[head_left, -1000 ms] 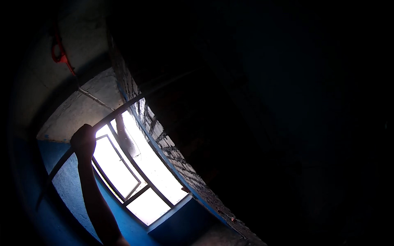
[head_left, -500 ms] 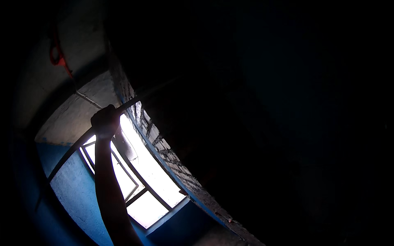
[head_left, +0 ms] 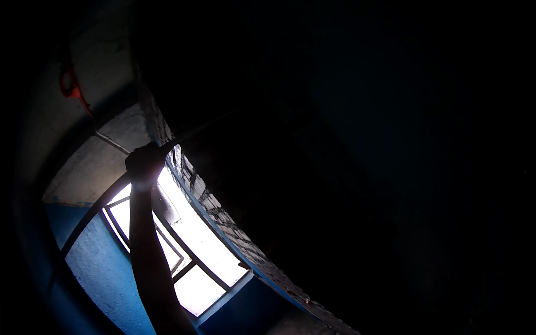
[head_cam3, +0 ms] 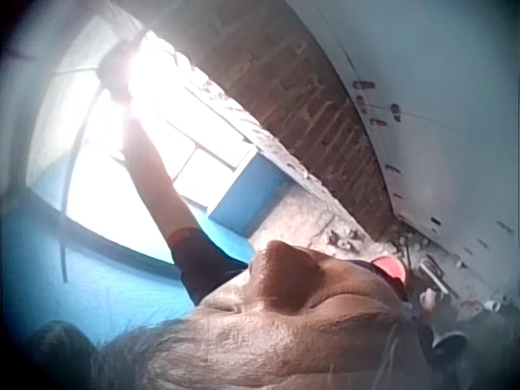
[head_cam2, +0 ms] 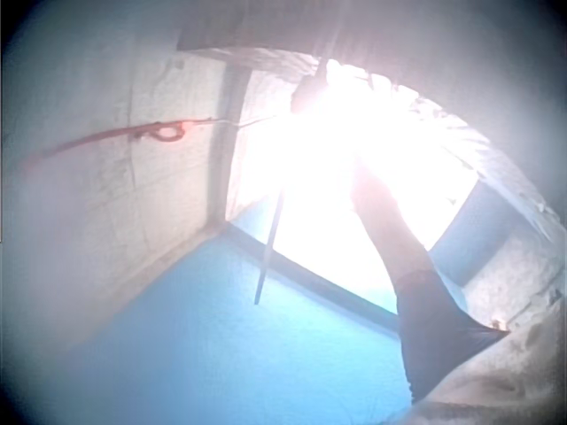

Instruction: The person applies grout to the gaps between wall tiles using a small trowel, then measures the dimensions of a brick corner and a blue wall segment using a tape measure.

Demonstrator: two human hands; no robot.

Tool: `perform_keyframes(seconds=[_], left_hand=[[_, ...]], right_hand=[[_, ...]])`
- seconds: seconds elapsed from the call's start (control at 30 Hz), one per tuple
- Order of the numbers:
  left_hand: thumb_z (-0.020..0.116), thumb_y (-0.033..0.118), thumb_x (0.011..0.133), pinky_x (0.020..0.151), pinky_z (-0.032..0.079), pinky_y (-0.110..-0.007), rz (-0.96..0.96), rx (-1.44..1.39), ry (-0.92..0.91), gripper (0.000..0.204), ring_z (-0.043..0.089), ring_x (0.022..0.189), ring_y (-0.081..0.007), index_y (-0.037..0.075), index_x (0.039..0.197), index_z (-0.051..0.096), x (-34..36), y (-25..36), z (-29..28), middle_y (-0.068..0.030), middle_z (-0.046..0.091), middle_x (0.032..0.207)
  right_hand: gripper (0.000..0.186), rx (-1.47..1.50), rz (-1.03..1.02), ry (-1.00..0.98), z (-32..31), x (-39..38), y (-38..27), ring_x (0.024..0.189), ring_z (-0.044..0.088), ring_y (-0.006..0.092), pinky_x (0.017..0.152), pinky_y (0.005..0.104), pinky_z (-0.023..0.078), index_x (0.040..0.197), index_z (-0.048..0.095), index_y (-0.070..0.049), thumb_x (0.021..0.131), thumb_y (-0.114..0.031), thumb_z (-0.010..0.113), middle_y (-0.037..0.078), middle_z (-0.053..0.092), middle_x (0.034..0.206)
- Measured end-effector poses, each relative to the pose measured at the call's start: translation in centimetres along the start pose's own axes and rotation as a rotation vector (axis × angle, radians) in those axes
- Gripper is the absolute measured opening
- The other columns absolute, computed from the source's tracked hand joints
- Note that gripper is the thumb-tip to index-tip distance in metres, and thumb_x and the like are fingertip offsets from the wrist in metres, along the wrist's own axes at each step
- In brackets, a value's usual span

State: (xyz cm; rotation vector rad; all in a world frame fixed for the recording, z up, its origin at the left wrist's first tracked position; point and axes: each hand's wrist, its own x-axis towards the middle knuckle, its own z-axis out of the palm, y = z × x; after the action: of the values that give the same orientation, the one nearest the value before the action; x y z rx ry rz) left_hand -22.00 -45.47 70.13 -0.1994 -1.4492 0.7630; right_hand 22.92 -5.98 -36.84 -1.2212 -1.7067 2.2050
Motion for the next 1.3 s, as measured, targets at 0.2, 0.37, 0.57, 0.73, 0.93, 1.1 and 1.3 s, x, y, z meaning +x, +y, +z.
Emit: perform_keyframes(seconds=[0.2, 0.37, 0.57, 0.73, 0.93, 1.1, 1.3], left_hand=[[0.052, 0.019, 0.088, 0.053, 0.046, -0.040, 0.070, -0.213, -0.033, 0.019, 0.061, 0.062, -0.0292, 0.007, 0.074, 0.058, -5.7, 0.8, -3.3, -0.0117, 0.060, 0.067], [0.046, 0.012, 0.092, 0.056, 0.040, -0.033, -0.316, -0.842, -0.526, 0.024, 0.052, 0.057, -0.0183, -0.001, 0.078, 0.059, -22.4, 6.7, -5.8, -0.0096, 0.055, 0.063], [0.061, 0.016, 0.085, 0.046, 0.038, -0.028, -0.246, -1.287, -1.394, 0.019, 0.051, 0.049, -0.0108, 0.003, 0.072, 0.065, -46.1, 23.6, -12.6, -0.0044, 0.053, 0.056], [0.062, 0.032, 0.085, 0.054, 0.046, -0.039, -0.467, -1.251, -1.991, 0.028, 0.062, 0.059, -0.0306, 0.007, 0.075, 0.070, -64.9, 35.8, -17.2, -0.0168, 0.061, 0.064], [0.060, 0.036, 0.089, 0.046, 0.047, -0.032, -0.773, -1.338, -2.197, 0.035, 0.061, 0.049, -0.0177, 0.002, 0.082, 0.066, -63.2, 39.7, -21.9, -0.0099, 0.064, 0.061], [0.064, 0.029, 0.086, 0.049, 0.050, -0.031, -0.972, -1.189, -2.445, 0.028, 0.062, 0.051, -0.0156, 0.002, 0.083, 0.070, -75.1, 37.5, -31.4, -0.0084, 0.065, 0.061], [0.062, 0.038, 0.085, 0.062, 0.051, -0.034, -0.854, -1.106, -2.394, 0.029, 0.065, 0.060, -0.0184, 0.011, 0.082, 0.073, -76.2, 40.2, -32.2, -0.0070, 0.066, 0.064]], right_hand=[[0.037, -0.261, -0.859, 0.071, 0.6, -2.3, -4.4, 0.044, 0.047, 0.0176, 0.043, 0.0343, 0.034, 0.061, 0.048, -0.010, 0.094, -0.024, 0.044, 0.004, 0.048, 0.051], [0.028, -0.445, -0.564, 0.274, -0.5, 2.9, 8.5, 0.070, 0.060, 0.0214, 0.064, 0.0342, 0.049, 0.101, 0.062, -0.003, 0.096, -0.027, 0.050, 0.007, 0.061, 0.080], [0.025, 0.085, 0.365, 0.039, 0.8, 1.4, -0.3, 0.066, 0.057, 0.0169, 0.060, 0.0341, 0.045, 0.083, 0.064, -0.006, 0.088, -0.030, 0.060, 0.003, 0.060, 0.072], [0.040, 0.052, 0.381, 0.188, -0.2, 0.4, -8.7, 0.051, 0.058, 0.0178, 0.043, 0.0319, 0.044, 0.123, 0.040, 0.000, 0.091, -0.019, 0.056, 0.008, 0.059, 0.067], [0.022, -0.554, -0.200, 0.160, 3.2, -2.8, -35.5, 0.061, 0.060, 0.0143, 0.057, 0.0306, 0.046, 0.092, 0.059, 0.000, 0.087, -0.022, 0.059, 0.006, 0.064, 0.073], [0.017, -0.820, -0.817, 0.147, 8.4, -5.3, -53.0, 0.083, 0.063, 0.0225, 0.074, 0.0320, 0.048, 0.099, 0.060, -0.001, 0.089, -0.015, 0.058, 0.012, 0.064, 0.087], [0.040, -1.161, -1.759, 0.758, 7.2, -5.4, -69.1, 0.114, 0.054, 0.0319, 0.098, 0.0373, 0.040, 0.123, 0.050, 0.006, 0.091, -0.017, 0.060, 0.022, 0.055, 0.123]])
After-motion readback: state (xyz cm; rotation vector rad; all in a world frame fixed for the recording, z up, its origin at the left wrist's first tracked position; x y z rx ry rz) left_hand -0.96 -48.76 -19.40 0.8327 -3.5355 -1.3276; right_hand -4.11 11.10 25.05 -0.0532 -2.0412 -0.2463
